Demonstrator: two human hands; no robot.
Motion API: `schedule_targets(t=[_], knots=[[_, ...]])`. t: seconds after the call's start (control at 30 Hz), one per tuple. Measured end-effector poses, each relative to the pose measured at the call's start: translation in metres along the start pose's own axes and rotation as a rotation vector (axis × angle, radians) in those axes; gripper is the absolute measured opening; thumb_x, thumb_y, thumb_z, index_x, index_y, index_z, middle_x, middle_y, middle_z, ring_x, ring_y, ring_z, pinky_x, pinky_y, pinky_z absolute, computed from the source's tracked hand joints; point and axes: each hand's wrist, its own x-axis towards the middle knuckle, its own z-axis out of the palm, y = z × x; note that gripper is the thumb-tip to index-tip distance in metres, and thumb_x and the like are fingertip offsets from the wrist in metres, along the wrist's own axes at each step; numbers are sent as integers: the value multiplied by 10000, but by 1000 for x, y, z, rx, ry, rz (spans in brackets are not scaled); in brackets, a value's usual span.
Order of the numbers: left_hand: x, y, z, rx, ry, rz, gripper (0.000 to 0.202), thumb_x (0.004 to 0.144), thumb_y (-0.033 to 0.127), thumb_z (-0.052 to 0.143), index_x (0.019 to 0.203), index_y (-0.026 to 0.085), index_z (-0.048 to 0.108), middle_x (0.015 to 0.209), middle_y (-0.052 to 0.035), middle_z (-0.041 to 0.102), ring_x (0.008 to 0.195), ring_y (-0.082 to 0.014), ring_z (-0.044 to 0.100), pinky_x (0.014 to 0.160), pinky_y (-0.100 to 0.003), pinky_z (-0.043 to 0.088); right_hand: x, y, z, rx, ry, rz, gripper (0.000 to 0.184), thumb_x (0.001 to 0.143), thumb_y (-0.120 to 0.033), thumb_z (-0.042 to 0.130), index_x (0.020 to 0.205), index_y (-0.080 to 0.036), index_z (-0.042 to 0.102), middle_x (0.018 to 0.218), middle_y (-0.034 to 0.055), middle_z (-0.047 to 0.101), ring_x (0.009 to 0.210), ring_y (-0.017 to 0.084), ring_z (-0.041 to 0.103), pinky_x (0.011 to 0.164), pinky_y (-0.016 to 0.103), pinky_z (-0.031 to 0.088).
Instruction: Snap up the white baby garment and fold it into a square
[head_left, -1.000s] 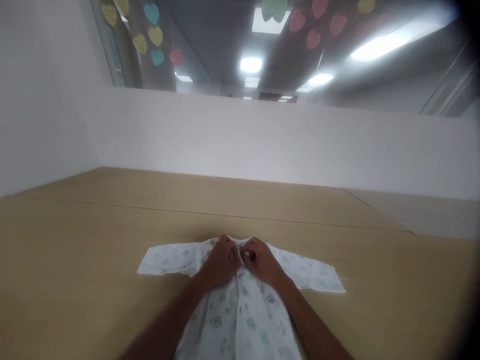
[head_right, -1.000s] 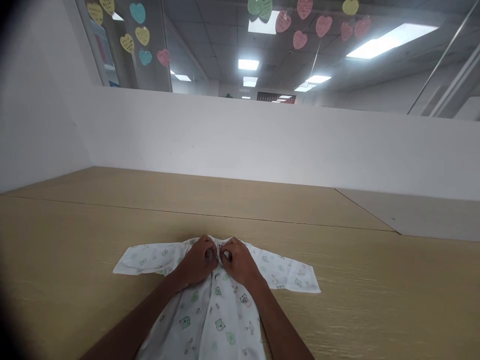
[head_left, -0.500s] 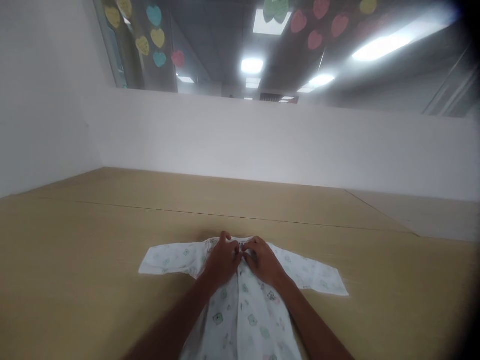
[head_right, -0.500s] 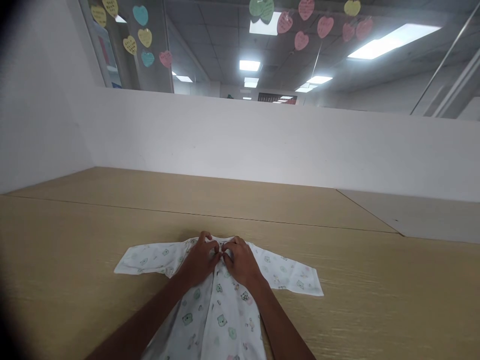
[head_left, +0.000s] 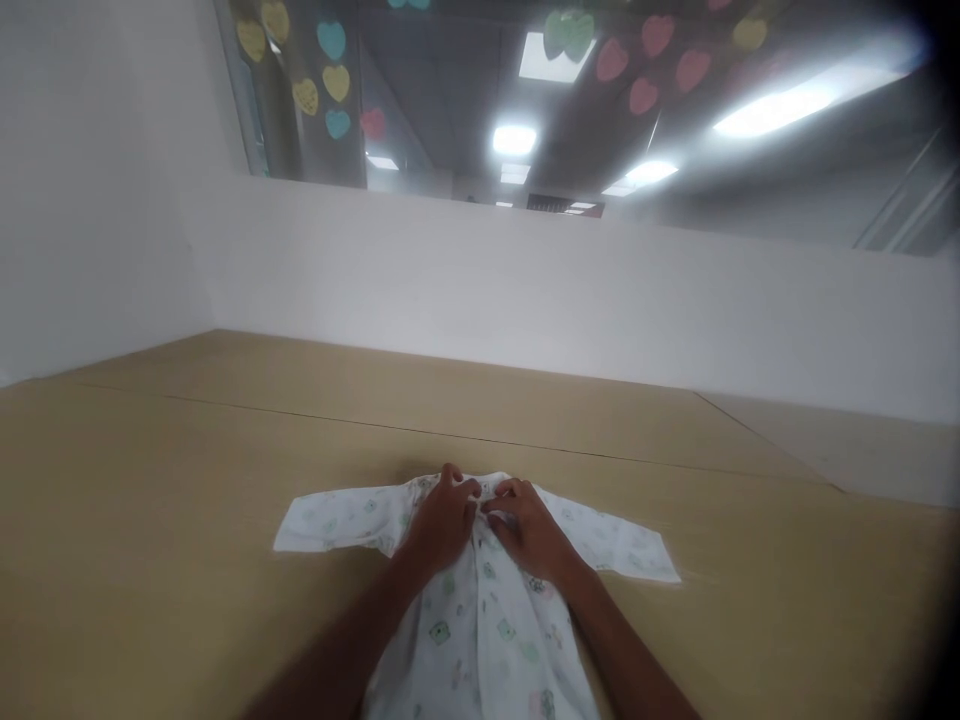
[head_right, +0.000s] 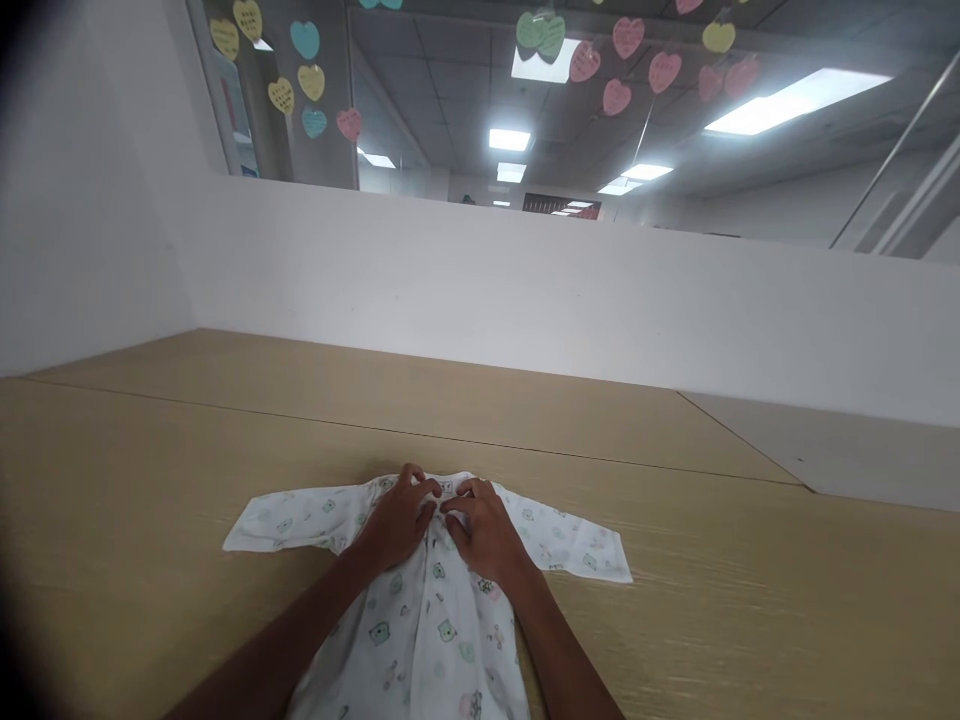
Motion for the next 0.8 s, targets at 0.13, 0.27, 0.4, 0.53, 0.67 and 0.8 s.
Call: schedule_targets(t=[0.13, 0.27, 0.4, 0.53, 0.67, 0.8], knots=[[-1, -1, -1, -18, -20, -1, 280, 933, 220, 389, 918, 222, 669, 1155, -76, 435, 869, -182, 581, 790, -343, 469, 0, 0, -1, -11, -5, 9, 225, 880, -186, 529, 1003, -266, 700, 1080, 77, 581, 1048, 228, 540, 956, 425, 472], [0, -2, -1, -32, -17, 16, 293, 928, 217, 408, 872, 204, 696, 1155, -85, 454, 864, -181, 582, 811, -348, 469, -1, 0, 0, -54, -17, 5, 243, 882, -193, 526, 1035, -274, 697, 1136, 84, 574, 1088, 244, 533, 977, 448, 462], [2, -4, 0, -60, -26, -11, 284, 909, 197, 426, 862, 214, 705, 1135, -77, 457, 871, -180, 586, 840, -363, 465, -2, 1, 0, -89, -22, 5, 283, 880, -195, 523, 1093, -289, 685, 1188, 89, 555, 1131, 251, 524, 992, 450, 455], [2, -8, -5, -52, -48, -7, 330, 842, 139, 471, 1129, 212, 615, 1209, -100, 423, 925, -196, 573, 877, -380, 466, -2, 4, 1, -131, -21, 34, 354, 863, -182, 525, 1183, -272, 646, 1155, 102, 568, 1096, 259, 529, 979, 454, 461], [-1, -10, -18, -63, -109, 40, 485, 660, 32, 503, 1116, 197, 508, 1204, -94, 427, 932, -196, 557, 859, -358, 480, -2, 7, 3, -136, -1, 41, 385, 849, -190, 537, 1224, -245, 604, 1123, 106, 579, 1081, 262, 522, 977, 453, 460], [-8, -3, -30, -71, -154, 27, 306, 651, 109, 587, 931, 197, 503, 1240, -107, 429, 963, -236, 577, 847, -380, 486, -2, 10, 4, -120, 66, 83, 343, 810, -177, 569, 1149, -217, 608, 1131, 110, 573, 1109, 267, 517, 983, 445, 452]])
